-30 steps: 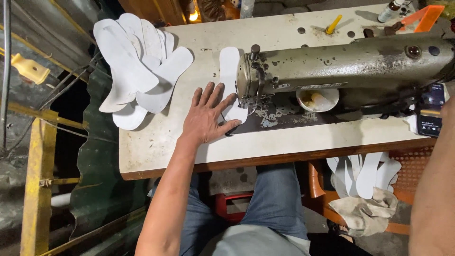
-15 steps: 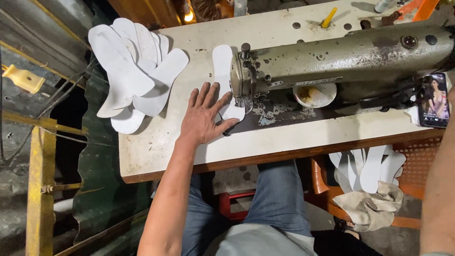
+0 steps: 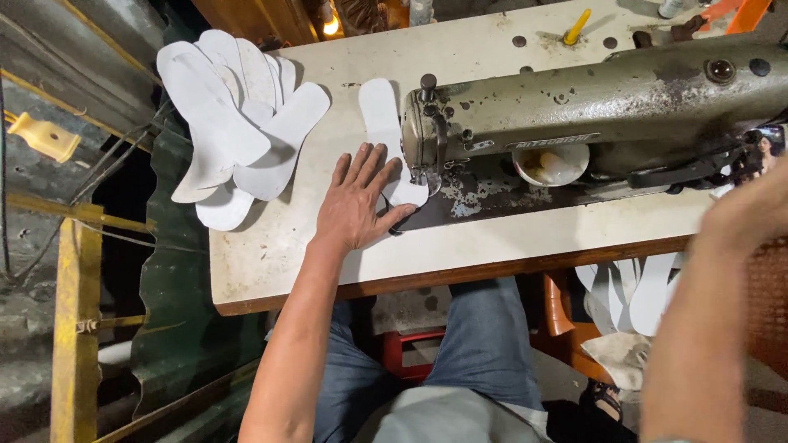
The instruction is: The person is sewing the edges of white shoe insoles using an industrial sewing machine, picking up each piece from a stack and guiding it through the needle.
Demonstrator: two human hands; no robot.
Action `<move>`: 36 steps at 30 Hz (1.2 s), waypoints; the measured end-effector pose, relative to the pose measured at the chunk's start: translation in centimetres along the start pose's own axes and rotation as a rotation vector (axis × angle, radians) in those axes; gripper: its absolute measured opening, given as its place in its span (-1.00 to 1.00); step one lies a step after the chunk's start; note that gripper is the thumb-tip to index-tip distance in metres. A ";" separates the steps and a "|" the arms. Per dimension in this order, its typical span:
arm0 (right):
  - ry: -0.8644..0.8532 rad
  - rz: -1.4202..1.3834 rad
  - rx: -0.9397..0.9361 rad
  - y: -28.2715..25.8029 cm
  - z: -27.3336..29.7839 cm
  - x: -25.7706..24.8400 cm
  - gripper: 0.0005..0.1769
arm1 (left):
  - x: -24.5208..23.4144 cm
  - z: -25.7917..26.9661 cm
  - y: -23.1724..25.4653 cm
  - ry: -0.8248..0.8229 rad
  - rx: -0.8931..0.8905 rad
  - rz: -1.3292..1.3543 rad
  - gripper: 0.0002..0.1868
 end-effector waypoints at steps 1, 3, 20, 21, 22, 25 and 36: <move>0.002 0.000 0.006 -4.6 4.4 1.6 -0.72 | 0.2 0.1 0.0 -0.005 0.001 -0.003 -0.06; -0.211 -0.250 -0.652 -21.1 16.4 3.8 -0.60 | -0.5 0.2 0.4 0.092 0.033 0.009 -0.10; -1.009 0.447 -0.601 -16.8 34.2 17.2 -0.56 | 0.2 2.8 0.8 0.130 -0.178 -0.063 -0.28; -1.018 0.464 -0.589 -16.5 34.3 17.4 -0.55 | 0.1 2.9 0.8 0.169 -0.173 -0.077 -0.30; -1.016 0.466 -0.586 -16.4 34.3 17.4 -0.55 | 0.0 2.9 1.1 0.168 -0.169 -0.077 -0.30; -0.976 0.454 -0.580 -16.8 34.0 17.3 -0.57 | -1.0 2.9 2.1 0.225 -0.137 -0.097 -0.31; -0.989 0.457 -0.542 -16.7 33.6 17.2 -0.52 | -0.2 3.1 2.6 0.175 -0.141 -0.060 -0.25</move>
Point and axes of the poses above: each hand's wrist, its own z-axis away from the middle knuckle, its own x-axis out of the palm, y = z × x, the point moved 10 cm from there along -z, towards the middle knuckle, and after that the axes turned 13 degrees about x, right-handed, at the moved point
